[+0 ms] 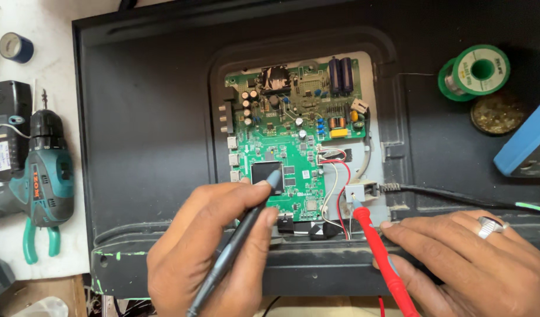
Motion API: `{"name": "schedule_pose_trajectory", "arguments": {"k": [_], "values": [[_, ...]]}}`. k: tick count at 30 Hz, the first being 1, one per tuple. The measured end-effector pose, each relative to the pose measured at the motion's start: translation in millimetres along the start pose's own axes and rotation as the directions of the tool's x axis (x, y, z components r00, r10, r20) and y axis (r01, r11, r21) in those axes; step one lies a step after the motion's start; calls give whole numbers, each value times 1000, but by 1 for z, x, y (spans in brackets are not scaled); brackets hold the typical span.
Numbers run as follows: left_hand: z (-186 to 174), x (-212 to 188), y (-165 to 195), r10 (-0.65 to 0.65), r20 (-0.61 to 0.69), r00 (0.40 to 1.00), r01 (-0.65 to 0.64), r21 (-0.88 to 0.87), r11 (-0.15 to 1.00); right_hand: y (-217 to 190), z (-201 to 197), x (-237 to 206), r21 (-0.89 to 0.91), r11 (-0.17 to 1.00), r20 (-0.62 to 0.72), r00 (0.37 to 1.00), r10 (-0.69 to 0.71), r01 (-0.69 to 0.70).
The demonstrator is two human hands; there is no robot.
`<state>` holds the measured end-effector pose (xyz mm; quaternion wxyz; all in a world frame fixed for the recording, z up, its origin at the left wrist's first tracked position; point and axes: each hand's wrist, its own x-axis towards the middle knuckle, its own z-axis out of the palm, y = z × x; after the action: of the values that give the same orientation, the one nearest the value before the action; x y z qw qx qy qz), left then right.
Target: The person uses a multimeter to test points on a green circuit board inside a disassembled TV. They place the red and black probes on various components and connectors, observe the multimeter display, and briefly plug in a power cord to the TV.
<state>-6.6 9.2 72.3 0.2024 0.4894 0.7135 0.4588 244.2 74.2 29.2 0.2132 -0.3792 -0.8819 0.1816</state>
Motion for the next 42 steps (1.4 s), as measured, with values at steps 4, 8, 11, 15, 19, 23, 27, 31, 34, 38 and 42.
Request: {"name": "schedule_pose_trajectory", "arguments": {"k": [4,8,11,15,19,23,27,31,34,38,42], "values": [[-16,-16,-11,247,226,942,-224,-126,967,-1,1,-2,4,999,-17,999,-40,40],[-12,-44,-51,378,343,860,-229,-403,886,-2,-7,-13,142,971,140,968,-210,190],[-8,-56,-67,457,420,784,-217,-504,836,-10,6,-19,281,940,156,957,-243,193],[10,-68,-58,427,333,841,-188,-561,806,-14,16,-19,345,902,66,952,-299,260],[15,-68,-41,341,337,878,-127,-521,844,-9,11,-19,460,848,62,943,-328,265],[11,-57,-37,390,384,837,-131,-551,824,8,17,-41,482,845,93,946,-310,229],[22,-64,-40,356,295,887,-124,-590,798,37,43,-71,463,884,303,925,-228,66],[33,-84,-50,272,244,931,-99,-547,831,52,59,-86,674,-124,734,640,229,-728],[37,-85,-51,242,250,938,-97,-482,871,55,46,-89,601,799,336,902,-270,15],[30,-58,-31,133,262,956,12,-487,873,47,38,-78,630,777,268,934,-235,15],[-19,-16,-12,269,329,905,-207,-211,955,35,34,-61,560,827,222,952,-210,52]]}}
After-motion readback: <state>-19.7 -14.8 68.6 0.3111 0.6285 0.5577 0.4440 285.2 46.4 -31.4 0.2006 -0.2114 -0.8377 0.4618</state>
